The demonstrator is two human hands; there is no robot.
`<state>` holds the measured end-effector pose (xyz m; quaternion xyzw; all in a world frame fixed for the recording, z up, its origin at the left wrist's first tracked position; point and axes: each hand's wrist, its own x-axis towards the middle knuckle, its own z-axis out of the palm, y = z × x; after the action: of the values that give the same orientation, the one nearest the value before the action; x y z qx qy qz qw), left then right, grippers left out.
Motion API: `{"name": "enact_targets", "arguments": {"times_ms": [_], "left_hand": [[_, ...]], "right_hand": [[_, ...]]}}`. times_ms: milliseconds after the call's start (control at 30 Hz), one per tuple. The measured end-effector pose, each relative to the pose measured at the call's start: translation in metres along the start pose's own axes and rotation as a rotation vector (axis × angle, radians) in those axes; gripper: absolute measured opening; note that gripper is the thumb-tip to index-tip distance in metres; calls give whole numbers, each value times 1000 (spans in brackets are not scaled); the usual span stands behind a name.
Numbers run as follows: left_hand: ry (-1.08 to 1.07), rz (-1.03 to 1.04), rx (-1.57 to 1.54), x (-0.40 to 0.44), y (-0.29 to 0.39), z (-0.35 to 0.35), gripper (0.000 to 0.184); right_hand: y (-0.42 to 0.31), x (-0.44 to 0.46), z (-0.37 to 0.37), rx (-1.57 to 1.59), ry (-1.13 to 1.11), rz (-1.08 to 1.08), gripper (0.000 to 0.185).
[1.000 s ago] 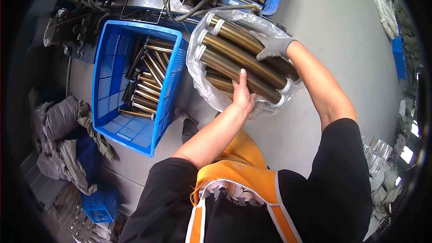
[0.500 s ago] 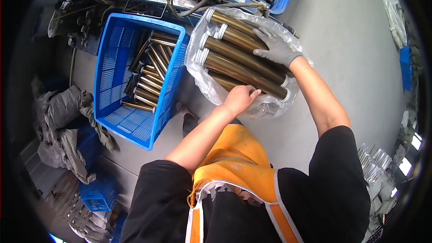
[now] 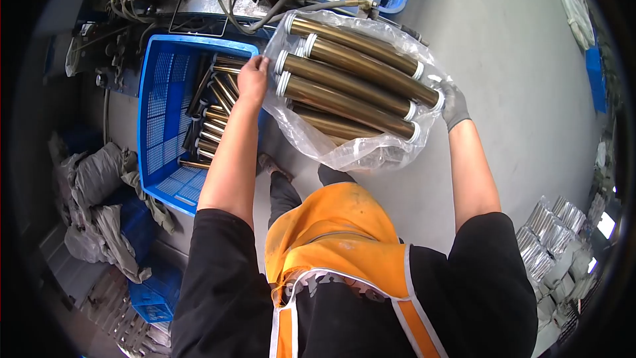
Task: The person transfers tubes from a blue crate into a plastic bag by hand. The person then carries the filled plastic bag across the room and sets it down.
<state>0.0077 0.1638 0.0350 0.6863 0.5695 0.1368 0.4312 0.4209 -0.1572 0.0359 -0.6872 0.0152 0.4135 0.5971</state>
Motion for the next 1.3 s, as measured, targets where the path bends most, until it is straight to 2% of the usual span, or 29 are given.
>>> {"name": "enact_targets", "arguments": {"times_ms": [33,67,133,167,200,233,267,300,333,400,433,467,533,567,633,700,733,767,800,867,900,967,1000,1067,1100,1167,1267,1300], "left_hand": [[126,41,-50,-6,15,-9,31],[250,81,-102,-12,33,-19,29],[367,128,-153,-24,52,-28,25],[366,226,-118,-29,53,-26,24],[369,328,-84,-34,56,-21,24],[309,451,-22,-46,62,-15,23],[306,444,-21,-47,59,-19,23],[329,335,-115,-45,52,-28,23],[351,228,-209,-41,44,-37,22],[289,163,-160,-35,25,-50,20],[241,186,-109,-38,26,-52,23],[190,205,-58,-43,26,-53,27],[205,233,164,-73,47,-48,52],[160,177,127,-85,41,-41,73],[91,61,77,-117,32,-31,70],[56,-50,30,-138,27,-31,66],[35,-83,-83,-142,17,-29,55],[15,-112,-198,-144,9,-28,44],[-5,-139,-315,-145,2,-28,34],[5,-202,-326,-141,16,-52,32],[30,-133,-369,-137,0,-46,31],[53,-56,-277,-144,11,-48,30],[48,-17,-262,-147,11,-46,30],[-13,-96,-336,-149,12,-49,37],[-34,-103,-340,-148,11,-52,40],[-42,-46,-322,-150,3,-53,48],[-130,42,-236,-163,-1,-64,57],[-140,55,-281,-169,-4,-72,58]], "right_hand": [[4,12,-18,-229,74,-198,30],[-3,9,-20,-229,78,-195,30],[-25,-1,-24,-356,259,-255,28],[-20,1,-27,-785,395,-415,28],[-27,-5,-16,-781,397,-422,28],[-36,-25,4,-1002,327,-532,29],[-38,-38,14,-1226,246,-633,29],[-38,-39,2,-1094,199,-602,33],[-39,-43,-10,-1098,199,-598,33],[-49,-47,-32,-1074,198,-375,38],[-44,-49,-43,-1081,100,-235,38],[-41,-51,-56,-1089,93,-235,38],[-42,-63,-64,-981,-235,389,38],[-43,-69,-66,-991,-247,387,38],[-43,-82,-65,-397,-30,202,39],[-39,-89,-56,-408,-51,133,40],[-39,-98,-47,-406,-54,62,41],[-38,-108,-38,-679,100,-131,38],[-48,-117,-37,-689,92,-133,38],[-65,-131,-49,-1146,-190,52,34],[-72,-134,-62,-1158,-201,48,34],[-81,-140,-86,-1440,-294,273,26],[-89,-147,-83,-1453,-299,275,26],[-131,-166,-59,-1475,-266,428,22],[-144,-175,-45,-1487,-272,420,22],[-158,-193,-18,-1229,-239,311,22],[-146,-189,-5,-1405,-186,370,25],[-143,-176,-19,-1487,-196,425,39]]}}
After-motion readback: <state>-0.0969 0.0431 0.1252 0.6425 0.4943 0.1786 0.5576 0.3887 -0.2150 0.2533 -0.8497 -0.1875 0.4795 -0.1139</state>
